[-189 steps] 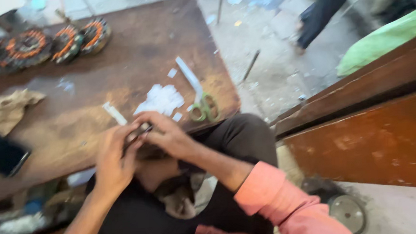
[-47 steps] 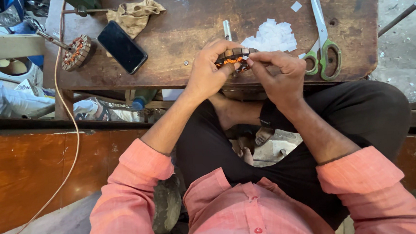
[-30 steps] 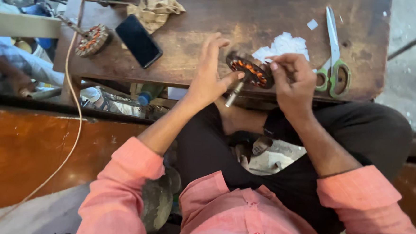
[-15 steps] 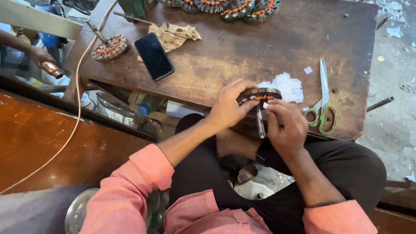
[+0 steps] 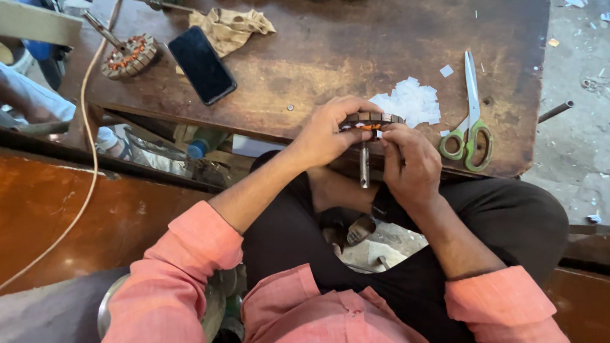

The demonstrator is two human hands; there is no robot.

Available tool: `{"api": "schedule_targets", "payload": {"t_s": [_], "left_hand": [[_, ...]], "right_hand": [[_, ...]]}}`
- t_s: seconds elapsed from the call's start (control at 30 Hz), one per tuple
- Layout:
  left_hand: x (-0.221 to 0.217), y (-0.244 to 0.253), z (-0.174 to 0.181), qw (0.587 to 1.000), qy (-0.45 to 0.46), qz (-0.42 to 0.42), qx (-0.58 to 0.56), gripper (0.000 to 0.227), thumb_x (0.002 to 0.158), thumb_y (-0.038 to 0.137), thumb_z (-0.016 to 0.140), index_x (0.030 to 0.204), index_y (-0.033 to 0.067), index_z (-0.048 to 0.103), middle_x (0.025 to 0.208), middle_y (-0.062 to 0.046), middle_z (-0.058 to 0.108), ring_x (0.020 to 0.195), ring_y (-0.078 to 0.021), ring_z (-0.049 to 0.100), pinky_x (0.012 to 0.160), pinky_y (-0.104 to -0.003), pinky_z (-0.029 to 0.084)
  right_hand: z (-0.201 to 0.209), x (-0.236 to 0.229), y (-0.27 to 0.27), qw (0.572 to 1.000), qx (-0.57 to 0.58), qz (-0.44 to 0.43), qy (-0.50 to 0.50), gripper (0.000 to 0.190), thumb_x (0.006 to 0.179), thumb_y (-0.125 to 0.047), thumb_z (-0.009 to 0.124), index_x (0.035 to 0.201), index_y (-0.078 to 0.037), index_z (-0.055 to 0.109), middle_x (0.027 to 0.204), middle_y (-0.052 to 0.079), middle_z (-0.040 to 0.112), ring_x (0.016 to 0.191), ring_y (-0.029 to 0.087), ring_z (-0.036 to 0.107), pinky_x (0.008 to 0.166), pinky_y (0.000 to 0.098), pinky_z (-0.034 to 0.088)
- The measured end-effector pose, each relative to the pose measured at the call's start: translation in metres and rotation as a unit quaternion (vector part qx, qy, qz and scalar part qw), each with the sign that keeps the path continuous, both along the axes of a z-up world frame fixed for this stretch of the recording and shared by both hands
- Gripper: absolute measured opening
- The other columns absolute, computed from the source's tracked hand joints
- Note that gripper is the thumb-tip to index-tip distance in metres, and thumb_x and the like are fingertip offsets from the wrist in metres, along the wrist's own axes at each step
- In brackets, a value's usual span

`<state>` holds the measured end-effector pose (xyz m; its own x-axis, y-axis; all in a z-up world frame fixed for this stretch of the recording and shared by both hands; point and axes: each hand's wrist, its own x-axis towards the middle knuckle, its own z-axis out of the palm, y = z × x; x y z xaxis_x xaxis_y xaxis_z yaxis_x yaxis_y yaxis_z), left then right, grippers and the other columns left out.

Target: The person sits at a workbench and assembles small white plastic pieces onto a circular motor stator with copper windings. They repeatedly pick up pieces, place them into slots, and use scissors to trim excess material. The process is repeated for multiple stators on the table.

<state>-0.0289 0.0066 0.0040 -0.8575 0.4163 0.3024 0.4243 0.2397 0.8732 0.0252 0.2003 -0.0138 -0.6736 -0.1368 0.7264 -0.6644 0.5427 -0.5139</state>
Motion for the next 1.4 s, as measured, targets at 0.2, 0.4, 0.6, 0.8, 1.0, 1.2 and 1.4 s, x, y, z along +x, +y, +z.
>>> {"api": "schedule_targets", "payload": {"t_s": [0.2, 0.4, 0.6, 0.8, 1.0, 1.2, 1.4], "left_hand": [[0.005, 0.007, -0.007, 1.000, -0.004, 0.028, -0.013, 0.033, 0.080, -0.001, 0.079, 0.110, 0.0137, 0.074, 0.102, -0.007, 0.074, 0.102, -0.0270, 0.064, 0.093, -0.037, 0.052], [-0.002, 0.006, -0.004, 1.000, 0.007, 0.020, 0.000, 0.036, 0.079, 0.000, 0.079, 0.111, 0.0134, 0.073, 0.103, -0.007, 0.072, 0.102, -0.0260, 0.065, 0.094, -0.037, 0.052], [0.000, 0.005, -0.009, 0.999, -0.033, 0.018, 0.034, 0.033, 0.082, -0.001, 0.077, 0.113, 0.0116, 0.072, 0.103, -0.005, 0.071, 0.101, -0.0212, 0.067, 0.093, -0.034, 0.053], [0.000, 0.003, -0.006, 0.999, -0.028, 0.011, 0.023, 0.032, 0.083, -0.001, 0.078, 0.112, 0.0110, 0.073, 0.101, -0.005, 0.071, 0.099, -0.0205, 0.067, 0.091, -0.034, 0.053], [0.002, 0.000, 0.002, 1.000, 0.006, 0.003, -0.014, 0.032, 0.083, 0.006, 0.079, 0.113, 0.0115, 0.070, 0.100, -0.007, 0.071, 0.096, -0.0219, 0.067, 0.086, -0.035, 0.054], [0.000, -0.005, 0.003, 0.999, 0.016, -0.009, -0.029, 0.026, 0.093, 0.013, 0.076, 0.117, 0.0111, 0.066, 0.102, -0.008, 0.069, 0.097, -0.0241, 0.068, 0.086, -0.036, 0.054], [0.006, 0.003, 0.001, 0.998, 0.035, 0.022, -0.052, 0.024, 0.089, 0.007, 0.074, 0.110, 0.0076, 0.062, 0.099, -0.009, 0.065, 0.098, -0.0289, 0.062, 0.086, -0.040, 0.050]], "right_hand": [[-0.001, 0.002, 0.001, 0.998, 0.050, -0.002, 0.022, 0.020, 0.095, 0.013, 0.066, 0.109, -0.001, 0.061, 0.106, 0.018, 0.071, 0.097, 0.036, 0.072, 0.086, 0.0423, 0.058], [0.014, 0.002, 0.005, 0.998, 0.055, -0.011, 0.032, 0.021, 0.094, 0.012, 0.070, 0.109, 0.000, 0.063, 0.107, 0.017, 0.073, 0.095, 0.034, 0.073, 0.082, 0.0410, 0.058], [0.022, 0.001, 0.007, 0.992, 0.089, -0.028, 0.080, 0.021, 0.090, 0.010, 0.077, 0.106, -0.001, 0.071, 0.106, 0.014, 0.072, 0.094, 0.031, 0.073, 0.082, 0.0396, 0.059], [0.023, 0.000, 0.008, 0.994, 0.094, -0.001, 0.054, 0.021, 0.087, 0.008, 0.080, 0.104, -0.001, 0.073, 0.104, 0.013, 0.073, 0.091, 0.030, 0.072, 0.080, 0.0391, 0.057], [0.023, -0.002, 0.009, 0.999, 0.001, -0.009, -0.041, 0.015, 0.093, 0.005, 0.079, 0.105, -0.002, 0.075, 0.100, 0.013, 0.075, 0.092, 0.026, 0.075, 0.083, 0.0348, 0.058], [0.022, -0.001, 0.007, 0.998, -0.029, -0.013, -0.058, 0.015, 0.092, 0.006, 0.080, 0.104, -0.001, 0.075, 0.097, 0.013, 0.075, 0.089, 0.025, 0.075, 0.081, 0.0332, 0.057], [0.028, -0.003, 0.010, 0.999, 0.045, 0.011, 0.010, 0.019, 0.091, 0.009, 0.079, 0.107, -0.002, 0.075, 0.100, 0.012, 0.074, 0.091, 0.027, 0.073, 0.083, 0.0375, 0.057]]}}
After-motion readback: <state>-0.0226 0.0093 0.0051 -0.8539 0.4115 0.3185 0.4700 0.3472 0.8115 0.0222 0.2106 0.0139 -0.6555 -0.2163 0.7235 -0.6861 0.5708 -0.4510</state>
